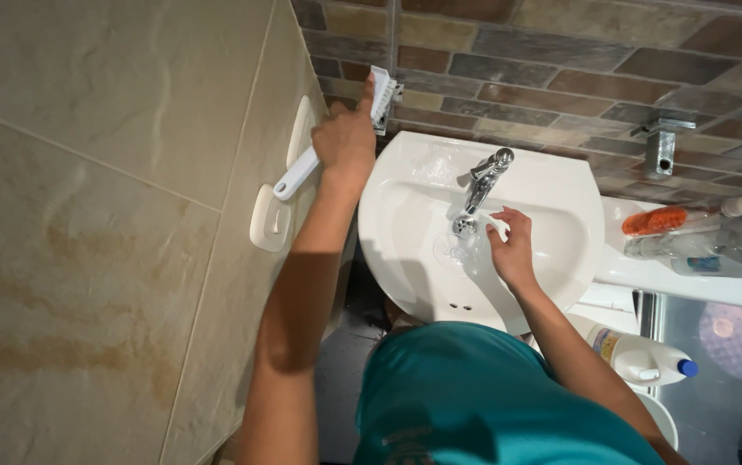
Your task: Cleaning a bathroom faucet, sink, and adjacent wall tiles using a small brush and a cloth.
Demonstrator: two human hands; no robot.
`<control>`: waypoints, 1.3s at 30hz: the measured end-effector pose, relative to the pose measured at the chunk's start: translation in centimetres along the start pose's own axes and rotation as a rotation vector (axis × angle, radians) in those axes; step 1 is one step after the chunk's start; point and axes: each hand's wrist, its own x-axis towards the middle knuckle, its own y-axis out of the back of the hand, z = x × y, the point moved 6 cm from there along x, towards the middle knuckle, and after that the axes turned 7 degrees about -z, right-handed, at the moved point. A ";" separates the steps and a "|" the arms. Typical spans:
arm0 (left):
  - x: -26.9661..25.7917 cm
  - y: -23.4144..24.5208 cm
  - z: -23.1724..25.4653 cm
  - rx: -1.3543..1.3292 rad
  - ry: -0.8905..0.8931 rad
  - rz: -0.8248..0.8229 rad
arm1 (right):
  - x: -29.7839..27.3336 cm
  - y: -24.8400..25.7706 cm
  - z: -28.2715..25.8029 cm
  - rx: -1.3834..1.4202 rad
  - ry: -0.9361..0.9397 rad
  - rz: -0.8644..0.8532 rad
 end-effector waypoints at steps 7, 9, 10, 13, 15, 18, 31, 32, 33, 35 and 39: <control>0.7 -0.9 0.3 0.016 -0.004 0.020 | 0.1 -0.1 0.7 -0.008 0.000 0.009; 1.1 -1.2 0.6 0.116 -0.005 0.090 | 0.1 0.0 0.5 -0.025 0.003 0.003; 1.0 -1.0 0.8 0.115 -0.005 0.090 | 0.1 0.0 0.6 -0.026 0.003 0.003; 1.0 -0.8 1.2 0.067 -0.001 0.013 | 0.1 0.0 0.7 -0.014 0.005 0.005; 0.9 -0.8 1.5 0.115 0.012 -0.013 | 0.1 0.1 0.7 -0.007 0.000 0.009; 1.4 -1.2 1.7 0.127 -0.023 0.009 | 0.1 0.1 0.6 -0.013 0.011 0.005; 1.9 -0.5 1.6 0.135 -0.013 -0.007 | 0.0 0.2 0.2 -0.028 -0.006 0.004; 2.0 -0.5 1.6 0.143 -0.016 0.002 | -0.1 0.2 0.2 -0.019 -0.015 0.003; 2.0 -0.5 1.7 0.150 -0.019 0.012 | -0.1 0.2 0.3 -0.010 -0.025 0.001; 2.4 -0.6 1.6 0.146 -0.017 0.004 | 0.0 0.1 0.7 -0.012 -0.015 0.008; 2.2 -0.3 1.5 0.147 -0.013 -0.002 | 0.1 0.0 0.7 -0.023 -0.020 0.008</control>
